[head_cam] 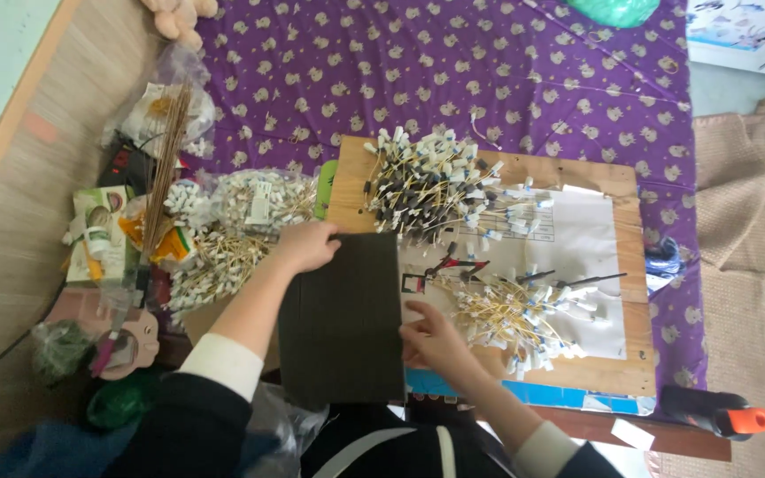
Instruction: Assembling small plastic components onto wire stems at a manual workstation
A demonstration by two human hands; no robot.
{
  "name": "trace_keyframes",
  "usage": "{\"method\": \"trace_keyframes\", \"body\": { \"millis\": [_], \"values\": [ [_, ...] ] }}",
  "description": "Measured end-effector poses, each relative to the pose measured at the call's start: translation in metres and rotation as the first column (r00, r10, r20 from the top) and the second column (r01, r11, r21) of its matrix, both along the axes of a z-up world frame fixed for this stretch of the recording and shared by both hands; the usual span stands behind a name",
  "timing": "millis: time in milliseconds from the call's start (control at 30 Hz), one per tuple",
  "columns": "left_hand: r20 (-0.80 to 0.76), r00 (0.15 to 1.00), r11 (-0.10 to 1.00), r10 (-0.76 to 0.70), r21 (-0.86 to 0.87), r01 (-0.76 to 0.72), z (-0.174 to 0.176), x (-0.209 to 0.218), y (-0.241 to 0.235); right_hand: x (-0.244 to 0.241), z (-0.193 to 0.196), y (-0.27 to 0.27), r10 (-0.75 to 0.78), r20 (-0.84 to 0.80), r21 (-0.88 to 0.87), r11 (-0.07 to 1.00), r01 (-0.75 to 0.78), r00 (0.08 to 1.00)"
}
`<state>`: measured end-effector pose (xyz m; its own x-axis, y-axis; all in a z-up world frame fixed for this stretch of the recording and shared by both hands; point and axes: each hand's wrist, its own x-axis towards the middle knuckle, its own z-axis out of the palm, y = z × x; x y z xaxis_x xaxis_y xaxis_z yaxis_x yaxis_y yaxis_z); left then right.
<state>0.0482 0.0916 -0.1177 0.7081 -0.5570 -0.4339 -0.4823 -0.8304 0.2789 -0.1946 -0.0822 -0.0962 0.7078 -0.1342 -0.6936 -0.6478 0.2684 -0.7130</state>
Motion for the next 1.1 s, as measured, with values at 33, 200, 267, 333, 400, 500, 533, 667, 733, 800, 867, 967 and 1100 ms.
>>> {"method": "trace_keyframes", "body": {
  "millis": [33, 200, 267, 333, 400, 500, 533, 667, 733, 800, 867, 967, 1100],
  "values": [
    [-0.006, 1.0, 1.0, 0.002, 0.006, -0.002, -0.004, -0.005, -0.003, -0.002, 0.003, -0.003, 0.002, -0.006, 0.006, 1.0, -0.002, 1.0],
    [0.437, 0.892, 0.957, -0.111, -0.195, 0.215, -0.037, -0.027, -0.027, -0.007, -0.002, -0.023, 0.169, -0.007, -0.2, 0.966, -0.167, 0.986],
    [0.322, 0.943, 0.959, -0.081, -0.233, 0.162, -0.009, -0.042, -0.039, -0.014, 0.003, -0.037, 0.212, -0.016, -0.371, 0.906, -0.203, 0.977],
    [0.204, 0.978, 0.96, -0.042, -0.264, 0.096, 0.01, -0.054, -0.05, -0.023, 0.009, -0.057, 0.263, -0.032, -0.533, 0.812, -0.24, 0.964],
    [0.081, 0.997, 0.963, -0.022, -0.265, 0.042, 0.022, -0.057, -0.061, -0.027, 0.015, -0.083, 0.146, 0.007, -0.685, 0.721, -0.102, 0.989],
    [0.014, 1.0, 0.977, 0.015, -0.213, -0.012, -0.003, -0.054, -0.062, -0.033, 0.021, -0.117, -0.018, 0.038, -0.709, 0.704, 0.039, 0.999],
    [0.012, 1.0, 0.977, 0.014, -0.211, -0.011, -0.009, -0.054, -0.059, -0.031, 0.036, -0.116, -0.02, 0.036, -0.708, 0.705, 0.04, 0.999],
    [0.119, 0.993, 0.96, 0.011, -0.279, 0.023, -0.021, -0.057, -0.058, -0.033, 0.062, -0.131, -0.07, 0.102, -0.619, 0.777, 0.118, 0.992],
    [0.153, 0.988, 0.956, 0.016, -0.293, 0.03, -0.025, -0.057, -0.057, -0.035, 0.062, -0.141, -0.068, 0.112, -0.648, 0.751, 0.125, 0.991],
    [0.209, 0.978, 0.95, 0.016, -0.309, 0.051, -0.033, -0.057, -0.056, -0.036, 0.068, -0.147, -0.074, 0.058, -0.73, 0.677, 0.093, 0.996],
    [0.27, 0.963, 0.948, 0.014, -0.309, 0.073, -0.027, -0.063, -0.056, -0.033, 0.077, -0.146, -0.088, 0.013, -0.748, 0.66, 0.068, 0.996],
    [0.3, 0.953, 0.945, 0.03, -0.32, 0.071, -0.018, -0.066, -0.062, -0.031, 0.074, -0.149, -0.051, -0.059, -0.775, 0.632, -0.013, 0.997],
    [0.257, 0.965, 0.948, 0.043, -0.314, 0.042, -0.027, -0.065, -0.062, -0.019, 0.045, -0.144, 0.161, -0.146, -0.801, 0.56, -0.212, 0.976]
  ]
}}
